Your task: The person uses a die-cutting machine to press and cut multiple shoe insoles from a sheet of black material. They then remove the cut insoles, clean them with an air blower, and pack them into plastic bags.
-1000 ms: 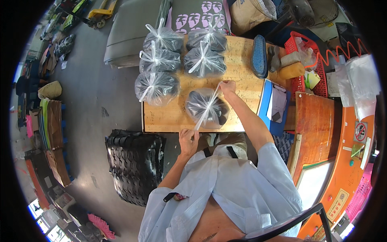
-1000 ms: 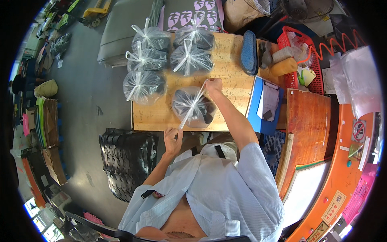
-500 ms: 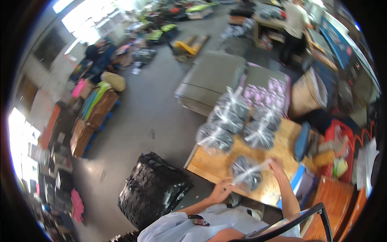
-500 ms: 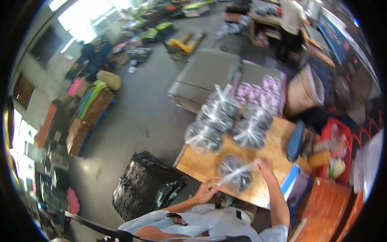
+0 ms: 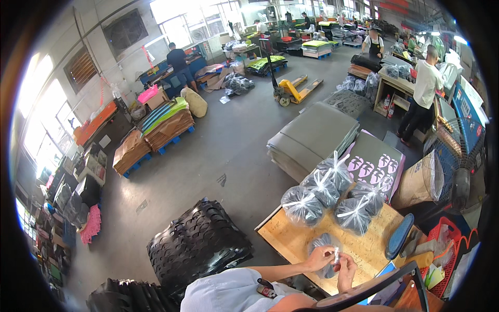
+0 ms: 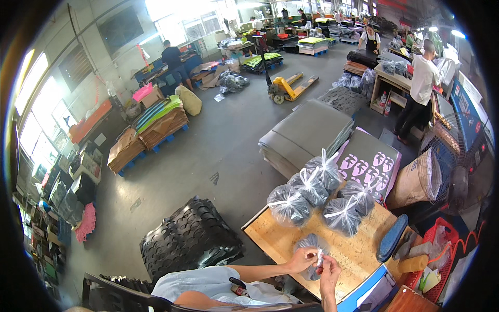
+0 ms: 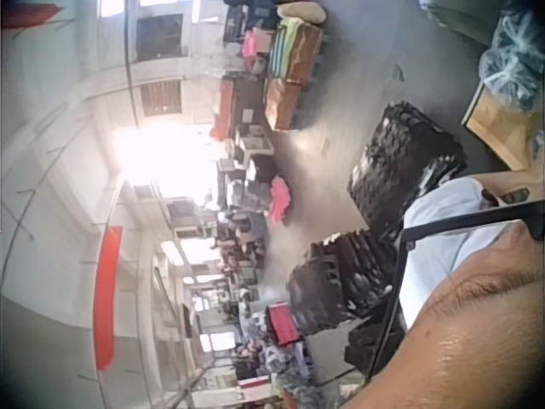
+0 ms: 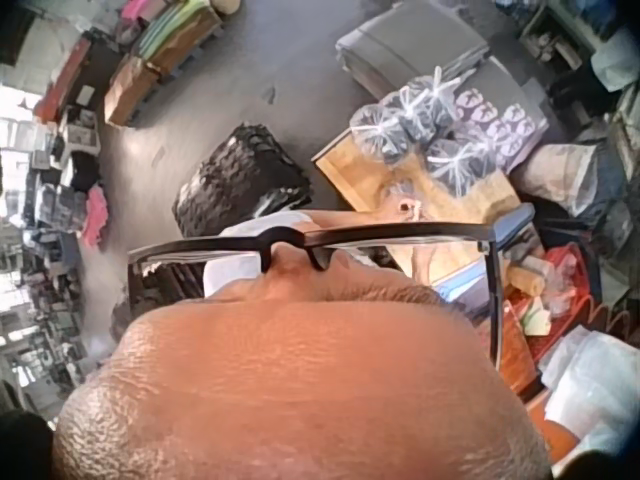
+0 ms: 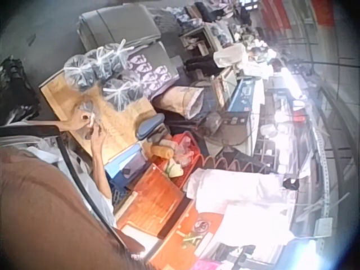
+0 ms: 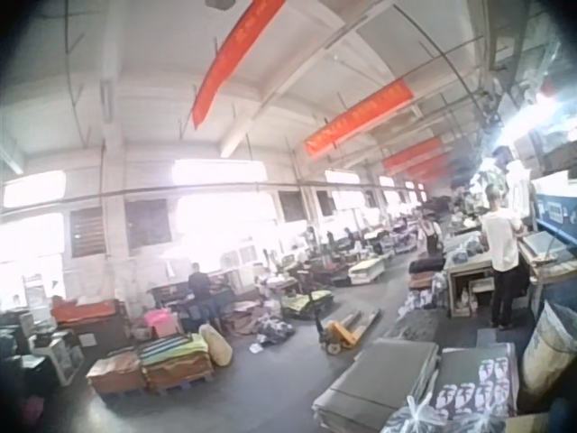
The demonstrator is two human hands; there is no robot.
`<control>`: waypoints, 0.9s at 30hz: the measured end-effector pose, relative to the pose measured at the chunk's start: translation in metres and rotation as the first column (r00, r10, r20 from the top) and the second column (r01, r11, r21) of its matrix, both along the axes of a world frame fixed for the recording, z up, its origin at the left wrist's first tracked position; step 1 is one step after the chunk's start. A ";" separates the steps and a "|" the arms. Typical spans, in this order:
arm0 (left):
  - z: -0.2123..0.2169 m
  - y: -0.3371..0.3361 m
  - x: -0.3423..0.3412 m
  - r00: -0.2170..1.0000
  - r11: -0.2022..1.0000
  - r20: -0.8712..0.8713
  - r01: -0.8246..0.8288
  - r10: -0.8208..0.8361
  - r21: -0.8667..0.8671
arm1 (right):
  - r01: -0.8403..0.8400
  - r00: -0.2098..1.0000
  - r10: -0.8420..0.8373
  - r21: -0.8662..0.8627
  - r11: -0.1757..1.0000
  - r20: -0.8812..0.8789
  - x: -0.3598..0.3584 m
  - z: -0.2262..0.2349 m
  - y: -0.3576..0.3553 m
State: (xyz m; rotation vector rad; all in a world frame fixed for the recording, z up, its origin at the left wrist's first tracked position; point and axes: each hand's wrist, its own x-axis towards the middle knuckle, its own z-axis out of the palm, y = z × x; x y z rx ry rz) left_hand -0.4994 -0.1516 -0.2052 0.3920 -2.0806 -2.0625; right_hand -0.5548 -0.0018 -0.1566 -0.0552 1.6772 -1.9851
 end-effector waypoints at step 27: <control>-0.052 -0.049 0.075 0.963 0.986 0.268 -0.084 0.043 0.143 | 0.296 0.949 -0.162 0.583 0.757 -0.272 -0.139 -0.170 -0.001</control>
